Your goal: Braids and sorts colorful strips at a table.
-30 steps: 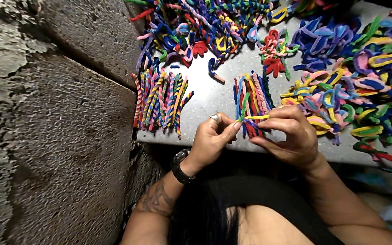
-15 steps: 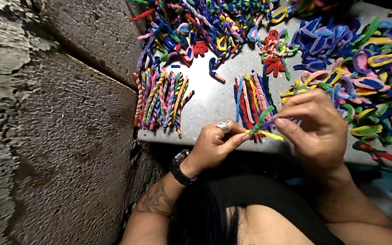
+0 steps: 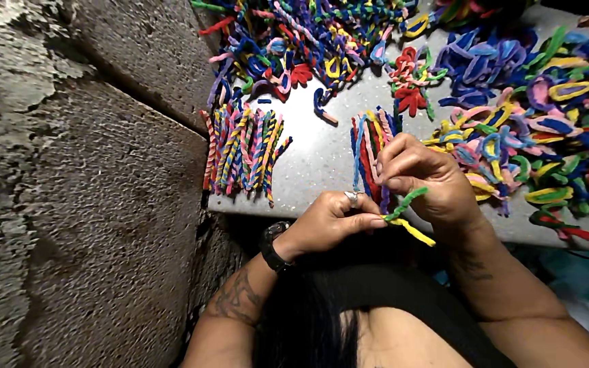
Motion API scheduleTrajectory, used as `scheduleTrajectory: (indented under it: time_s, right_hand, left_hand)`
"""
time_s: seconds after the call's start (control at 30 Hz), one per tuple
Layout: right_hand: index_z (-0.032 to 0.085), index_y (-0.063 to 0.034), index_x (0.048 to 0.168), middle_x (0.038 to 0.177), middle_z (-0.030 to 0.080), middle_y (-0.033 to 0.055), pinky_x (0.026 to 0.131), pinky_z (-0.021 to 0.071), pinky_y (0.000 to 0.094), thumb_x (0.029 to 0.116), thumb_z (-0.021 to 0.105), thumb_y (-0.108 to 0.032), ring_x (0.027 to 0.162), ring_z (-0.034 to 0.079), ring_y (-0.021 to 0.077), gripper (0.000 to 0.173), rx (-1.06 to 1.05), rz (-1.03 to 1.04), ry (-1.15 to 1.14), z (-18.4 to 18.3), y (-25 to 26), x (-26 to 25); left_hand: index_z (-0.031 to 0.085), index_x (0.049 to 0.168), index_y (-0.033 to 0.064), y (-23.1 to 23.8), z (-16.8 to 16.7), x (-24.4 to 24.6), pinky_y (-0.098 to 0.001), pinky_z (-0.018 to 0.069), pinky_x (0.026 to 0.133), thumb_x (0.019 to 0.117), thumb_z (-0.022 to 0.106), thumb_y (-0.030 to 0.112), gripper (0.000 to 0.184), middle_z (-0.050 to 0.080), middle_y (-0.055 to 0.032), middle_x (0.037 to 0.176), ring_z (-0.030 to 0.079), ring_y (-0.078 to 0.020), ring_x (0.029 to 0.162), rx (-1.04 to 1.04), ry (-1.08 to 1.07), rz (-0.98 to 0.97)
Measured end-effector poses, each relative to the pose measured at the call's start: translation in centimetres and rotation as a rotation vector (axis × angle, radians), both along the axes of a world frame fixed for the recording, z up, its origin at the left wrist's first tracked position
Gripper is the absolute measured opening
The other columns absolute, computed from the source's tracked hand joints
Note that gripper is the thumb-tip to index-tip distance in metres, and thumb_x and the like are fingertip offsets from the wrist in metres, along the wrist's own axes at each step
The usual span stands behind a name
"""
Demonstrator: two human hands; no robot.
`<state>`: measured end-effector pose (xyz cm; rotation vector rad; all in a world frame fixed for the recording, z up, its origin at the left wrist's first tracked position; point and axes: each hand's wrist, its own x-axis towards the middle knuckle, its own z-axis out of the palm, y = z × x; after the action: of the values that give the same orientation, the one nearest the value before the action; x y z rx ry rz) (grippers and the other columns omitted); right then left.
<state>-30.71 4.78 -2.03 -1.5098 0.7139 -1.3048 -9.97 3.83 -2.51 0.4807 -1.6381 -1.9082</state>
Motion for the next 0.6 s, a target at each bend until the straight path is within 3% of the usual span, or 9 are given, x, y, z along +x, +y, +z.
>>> scheduleTrajectory:
  time_s: [0.13, 0.23, 0.33, 0.4, 0.5, 0.6]
  right_hand:
    - [0.071, -0.0178, 0.099, 0.104, 0.064, -0.0098, 0.077, 0.0541, 0.0148, 0.1010, 0.064, -0.021, 0.093, 0.061, -0.0006, 0.008, 0.046, -0.038, -0.020, -0.1, 0.0, 0.1]
    - [0.066, -0.0196, 0.107, 0.104, 0.066, -0.0122, 0.082, 0.0545, 0.0175, 0.1070, 0.053, -0.025, 0.094, 0.063, -0.0009, 0.014, 0.163, -0.168, 0.035, 0.3, 0.3, -0.3]
    - [0.063, -0.0228, 0.113, 0.103, 0.065, -0.0121, 0.080, 0.0555, 0.0216, 0.1075, 0.046, -0.047, 0.090, 0.063, 0.0022, 0.030, 0.144, -0.209, 0.076, 0.6, 0.9, -1.3]
    - [0.061, -0.0260, 0.116, 0.104, 0.065, -0.0144, 0.079, 0.0557, 0.0206, 0.1004, 0.053, -0.060, 0.091, 0.064, 0.0011, 0.038, 0.103, -0.195, 0.149, 0.8, 1.5, -1.7]
    - [0.061, -0.0228, 0.118, 0.104, 0.066, -0.0137, 0.082, 0.0563, 0.0184, 0.0949, 0.070, -0.044, 0.093, 0.064, -0.0002, 0.033, 0.113, -0.178, 0.217, 1.4, 2.6, -1.4]
    - [0.066, -0.0187, 0.109, 0.096, 0.068, -0.0105, 0.071, 0.0586, 0.0170, 0.0954, 0.070, -0.018, 0.079, 0.066, 0.0000, 0.015, 0.182, -0.186, 0.162, 1.1, 2.6, -1.0]
  left_hand:
    - [0.067, 0.095, 0.0022, 0.2, -0.2, -0.1, -0.0183, 0.0551, 0.071, 0.0979, 0.062, 0.002, 0.006, 0.068, 0.0060, 0.081, 0.063, 0.0012, 0.074, 0.122, 0.021, 0.035]
    - [0.066, 0.097, 0.0020, 0.5, -0.5, -0.3, -0.0189, 0.0554, 0.070, 0.0973, 0.062, 0.001, 0.004, 0.068, 0.0041, 0.081, 0.063, -0.0001, 0.073, 0.080, -0.015, 0.173]
    - [0.065, 0.098, 0.0039, 0.6, -0.5, -0.2, -0.0181, 0.0549, 0.068, 0.0973, 0.063, 0.001, 0.004, 0.068, 0.0039, 0.080, 0.063, -0.0004, 0.070, 0.075, -0.022, 0.273]
    - [0.065, 0.099, 0.0048, 0.5, -0.4, -0.1, -0.0182, 0.0550, 0.067, 0.0973, 0.063, 0.001, 0.005, 0.069, 0.0035, 0.082, 0.063, -0.0009, 0.070, 0.072, -0.019, 0.317]
    - [0.066, 0.099, 0.0057, 0.4, -0.2, -0.2, -0.0177, 0.0553, 0.066, 0.0965, 0.063, 0.000, 0.006, 0.069, 0.0042, 0.082, 0.063, -0.0006, 0.070, 0.062, -0.027, 0.355]
    - [0.066, 0.097, 0.0061, 0.5, -0.2, -0.3, -0.0177, 0.0549, 0.066, 0.0958, 0.064, -0.001, 0.007, 0.068, 0.0040, 0.081, 0.063, -0.0006, 0.069, 0.060, 0.004, 0.349]
